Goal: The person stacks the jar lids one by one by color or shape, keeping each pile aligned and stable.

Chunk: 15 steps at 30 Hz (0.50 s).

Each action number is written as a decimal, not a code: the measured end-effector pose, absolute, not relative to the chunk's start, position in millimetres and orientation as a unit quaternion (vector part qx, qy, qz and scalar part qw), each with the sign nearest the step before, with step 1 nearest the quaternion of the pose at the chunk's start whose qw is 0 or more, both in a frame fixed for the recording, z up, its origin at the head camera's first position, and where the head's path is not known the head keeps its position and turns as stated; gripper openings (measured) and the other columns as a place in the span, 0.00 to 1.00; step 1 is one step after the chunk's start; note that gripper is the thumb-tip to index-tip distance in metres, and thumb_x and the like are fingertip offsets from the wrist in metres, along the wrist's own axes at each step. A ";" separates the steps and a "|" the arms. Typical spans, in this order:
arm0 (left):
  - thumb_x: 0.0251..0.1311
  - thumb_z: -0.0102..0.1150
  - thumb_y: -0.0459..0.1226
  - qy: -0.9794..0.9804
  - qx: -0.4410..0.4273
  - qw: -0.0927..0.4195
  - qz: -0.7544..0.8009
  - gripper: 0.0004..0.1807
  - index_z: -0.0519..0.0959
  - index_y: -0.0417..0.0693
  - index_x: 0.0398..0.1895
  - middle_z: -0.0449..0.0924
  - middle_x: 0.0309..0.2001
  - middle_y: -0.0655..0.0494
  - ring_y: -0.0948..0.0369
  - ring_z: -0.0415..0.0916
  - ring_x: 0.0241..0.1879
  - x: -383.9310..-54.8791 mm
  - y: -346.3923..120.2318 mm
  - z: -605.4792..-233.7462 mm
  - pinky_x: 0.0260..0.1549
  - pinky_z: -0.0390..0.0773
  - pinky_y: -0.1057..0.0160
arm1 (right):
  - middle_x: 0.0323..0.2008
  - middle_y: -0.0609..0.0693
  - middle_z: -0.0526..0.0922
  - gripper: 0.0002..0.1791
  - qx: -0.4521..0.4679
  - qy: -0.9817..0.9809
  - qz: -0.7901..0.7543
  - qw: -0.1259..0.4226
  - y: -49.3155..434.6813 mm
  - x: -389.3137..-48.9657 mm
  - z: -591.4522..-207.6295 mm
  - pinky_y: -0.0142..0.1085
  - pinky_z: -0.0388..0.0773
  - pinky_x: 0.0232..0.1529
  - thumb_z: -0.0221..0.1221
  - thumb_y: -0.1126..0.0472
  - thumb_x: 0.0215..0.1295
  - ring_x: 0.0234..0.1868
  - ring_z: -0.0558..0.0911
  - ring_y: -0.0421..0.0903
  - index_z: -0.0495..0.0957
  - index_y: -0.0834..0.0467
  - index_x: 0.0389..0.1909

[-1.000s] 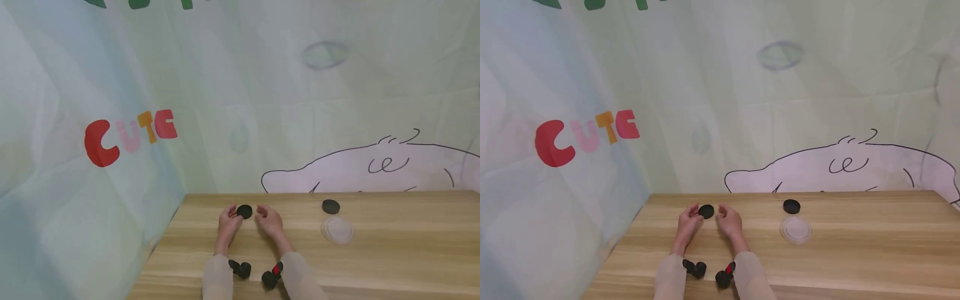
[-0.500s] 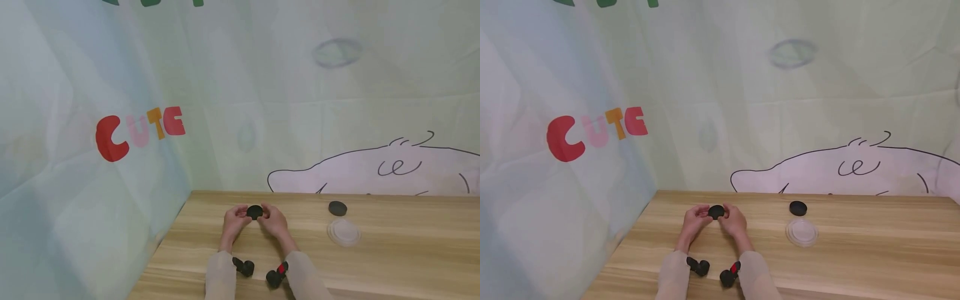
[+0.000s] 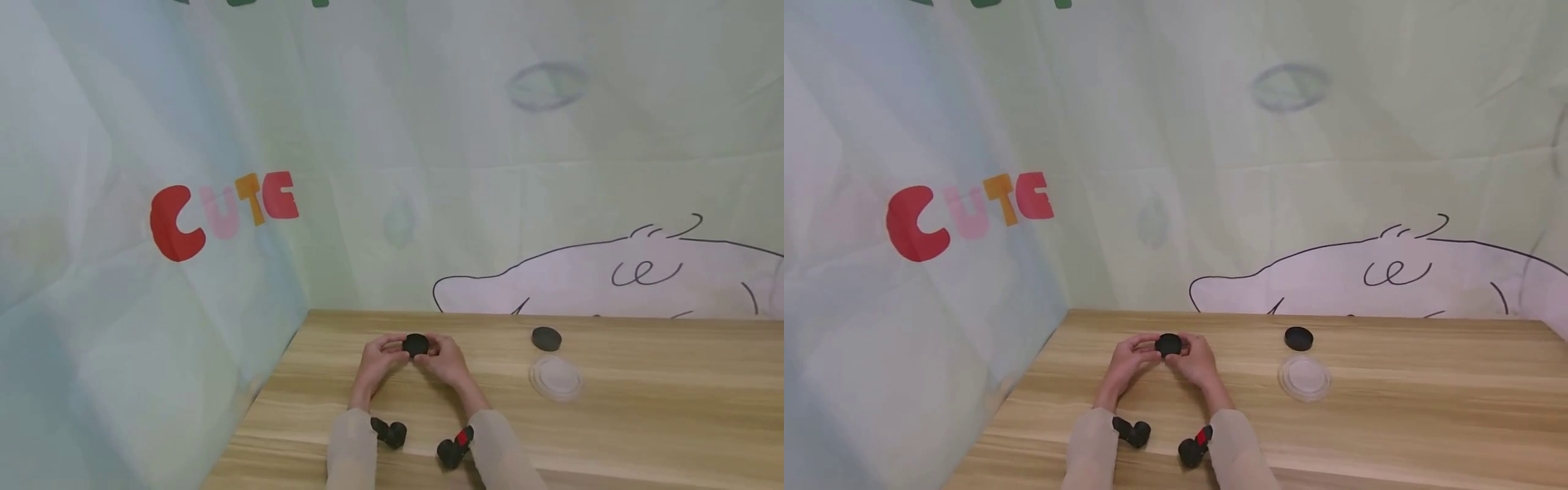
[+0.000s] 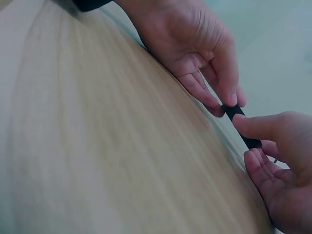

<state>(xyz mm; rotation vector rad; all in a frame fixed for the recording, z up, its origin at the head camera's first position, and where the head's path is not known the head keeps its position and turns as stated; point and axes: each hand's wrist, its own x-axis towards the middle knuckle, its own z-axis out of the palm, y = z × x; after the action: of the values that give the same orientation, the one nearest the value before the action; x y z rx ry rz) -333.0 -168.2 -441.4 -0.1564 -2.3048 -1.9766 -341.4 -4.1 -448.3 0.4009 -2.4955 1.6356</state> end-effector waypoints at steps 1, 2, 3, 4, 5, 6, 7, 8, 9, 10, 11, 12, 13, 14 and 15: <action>0.56 0.62 0.25 -0.752 -0.053 0.045 -0.655 0.19 0.78 0.30 0.53 0.76 0.59 0.34 0.49 0.80 0.52 -333.0 -169.3 -440.6 0.44 0.79 0.67 | 0.46 0.64 0.82 0.28 0.134 -0.822 0.549 0.065 -4.2 -341.4 -448.0 0.35 0.74 0.40 0.68 0.67 0.55 0.39 0.77 0.48 0.75 0.71 0.57; 0.56 0.62 0.25 -0.746 -0.053 0.039 -0.662 0.19 0.78 0.30 0.52 0.75 0.59 0.35 0.51 0.81 0.51 -333.4 -170.0 -439.8 0.43 0.79 0.67 | 0.45 0.64 0.82 0.27 0.133 -0.817 0.557 0.065 -4.3 -341.3 -447.6 0.34 0.74 0.40 0.69 0.67 0.54 0.39 0.77 0.48 0.75 0.71 0.56; 0.55 0.62 0.25 -0.743 -0.056 0.034 -0.667 0.19 0.78 0.29 0.52 0.75 0.59 0.35 0.53 0.81 0.49 -333.9 -170.6 -439.6 0.43 0.78 0.67 | 0.44 0.63 0.82 0.27 0.129 -0.814 0.563 0.062 -4.2 -341.3 -447.4 0.34 0.74 0.40 0.69 0.67 0.54 0.39 0.77 0.48 0.75 0.71 0.55; 0.55 0.61 0.25 -0.738 -0.056 0.030 -0.672 0.19 0.78 0.29 0.52 0.76 0.59 0.35 0.56 0.82 0.47 -334.0 -170.9 -438.8 0.43 0.78 0.68 | 0.43 0.62 0.82 0.27 0.127 -0.810 0.569 0.061 -4.0 -341.2 -447.3 0.33 0.74 0.40 0.70 0.68 0.53 0.39 0.77 0.47 0.76 0.71 0.55; 0.54 0.61 0.24 -0.736 -0.059 0.028 -0.673 0.20 0.77 0.28 0.52 0.76 0.58 0.35 0.58 0.82 0.45 -334.3 -171.4 -439.0 0.42 0.77 0.68 | 0.42 0.61 0.81 0.27 0.125 -0.807 0.574 0.058 -3.8 -341.2 -447.3 0.33 0.74 0.40 0.70 0.68 0.52 0.38 0.77 0.47 0.76 0.71 0.54; 0.53 0.61 0.24 -0.733 -0.061 0.024 -0.677 0.20 0.77 0.28 0.52 0.76 0.58 0.35 0.60 0.81 0.44 -334.8 -171.9 -439.2 0.42 0.77 0.69 | 0.41 0.61 0.81 0.27 0.122 -0.804 0.579 0.055 -3.7 -341.0 -447.1 0.33 0.73 0.40 0.70 0.68 0.52 0.38 0.76 0.47 0.76 0.71 0.53; 0.53 0.61 0.24 -0.730 -0.061 0.021 -0.681 0.21 0.77 0.28 0.52 0.76 0.57 0.34 0.61 0.81 0.42 -335.0 -172.3 -439.4 0.42 0.76 0.69 | 0.40 0.60 0.80 0.27 0.122 -0.802 0.583 0.053 -3.6 -340.9 -446.9 0.32 0.73 0.40 0.71 0.68 0.51 0.38 0.76 0.46 0.76 0.71 0.53; 0.52 0.60 0.24 -0.728 -0.061 0.020 -0.683 0.21 0.77 0.28 0.53 0.76 0.57 0.34 0.62 0.81 0.41 -335.1 -172.6 -439.4 0.42 0.76 0.69 | 0.40 0.59 0.80 0.26 0.122 -0.801 0.584 0.052 -3.7 -340.9 -447.1 0.32 0.73 0.40 0.71 0.68 0.51 0.38 0.76 0.46 0.76 0.70 0.52; 0.52 0.60 0.24 -0.728 -0.061 0.020 -0.683 0.22 0.76 0.28 0.53 0.76 0.57 0.34 0.63 0.80 0.41 -334.8 -172.9 -439.2 0.42 0.75 0.70 | 0.40 0.59 0.80 0.26 0.122 -0.800 0.585 0.050 -3.9 -340.8 -447.0 0.32 0.73 0.40 0.71 0.68 0.51 0.38 0.76 0.46 0.76 0.70 0.52; 0.51 0.60 0.24 -0.728 -0.060 0.022 -0.682 0.22 0.76 0.27 0.53 0.76 0.56 0.34 0.64 0.80 0.40 -334.4 -173.2 -439.2 0.42 0.75 0.70 | 0.39 0.58 0.80 0.26 0.122 -0.800 0.586 0.048 -4.2 -340.7 -447.0 0.32 0.73 0.39 0.71 0.68 0.51 0.38 0.76 0.46 0.77 0.70 0.51; 0.51 0.60 0.24 -0.728 -0.059 0.023 -0.682 0.22 0.76 0.27 0.53 0.77 0.56 0.34 0.65 0.79 0.39 -334.0 -173.5 -438.9 0.42 0.75 0.70 | 0.39 0.58 0.80 0.26 0.120 -0.799 0.588 0.045 -4.6 -340.5 -446.8 0.32 0.72 0.40 0.71 0.67 0.51 0.38 0.75 0.46 0.77 0.69 0.51; 0.50 0.60 0.24 -0.728 -0.058 0.024 -0.683 0.22 0.76 0.27 0.53 0.77 0.55 0.34 0.65 0.79 0.39 -333.8 -173.9 -438.9 0.42 0.74 0.70 | 0.39 0.58 0.80 0.26 0.121 -0.799 0.587 0.044 -4.9 -340.0 -446.7 0.32 0.72 0.40 0.71 0.67 0.51 0.38 0.76 0.45 0.77 0.69 0.51; 0.50 0.60 0.23 -0.727 -0.058 0.026 -0.683 0.22 0.76 0.27 0.52 0.78 0.54 0.34 0.65 0.79 0.39 -333.1 -174.1 -438.5 0.42 0.74 0.70 | 0.40 0.58 0.81 0.26 0.121 -0.800 0.586 0.043 -5.1 -339.4 -446.5 0.32 0.73 0.40 0.71 0.67 0.51 0.38 0.76 0.45 0.77 0.69 0.51; 0.51 0.60 0.23 -0.727 -0.059 0.026 -0.684 0.22 0.76 0.26 0.52 0.78 0.54 0.35 0.66 0.79 0.39 -332.8 -174.5 -438.4 0.42 0.74 0.70 | 0.41 0.58 0.81 0.26 0.121 -0.802 0.583 0.042 -5.1 -338.7 -446.5 0.32 0.73 0.40 0.71 0.66 0.51 0.39 0.76 0.46 0.77 0.68 0.51; 0.51 0.60 0.23 -0.726 -0.060 0.026 -0.685 0.22 0.76 0.26 0.52 0.78 0.54 0.35 0.66 0.79 0.38 -332.3 -174.7 -438.2 0.42 0.74 0.70 | 0.42 0.59 0.82 0.26 0.120 -0.804 0.582 0.040 -5.1 -338.0 -446.4 0.33 0.74 0.40 0.71 0.65 0.52 0.39 0.77 0.46 0.76 0.68 0.52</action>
<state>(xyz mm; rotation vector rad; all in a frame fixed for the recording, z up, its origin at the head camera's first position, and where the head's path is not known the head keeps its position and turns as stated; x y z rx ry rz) -332.3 -174.7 -438.2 -0.1843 -2.2443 -2.1163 -338.0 -5.1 -446.4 0.3667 -2.4622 1.7826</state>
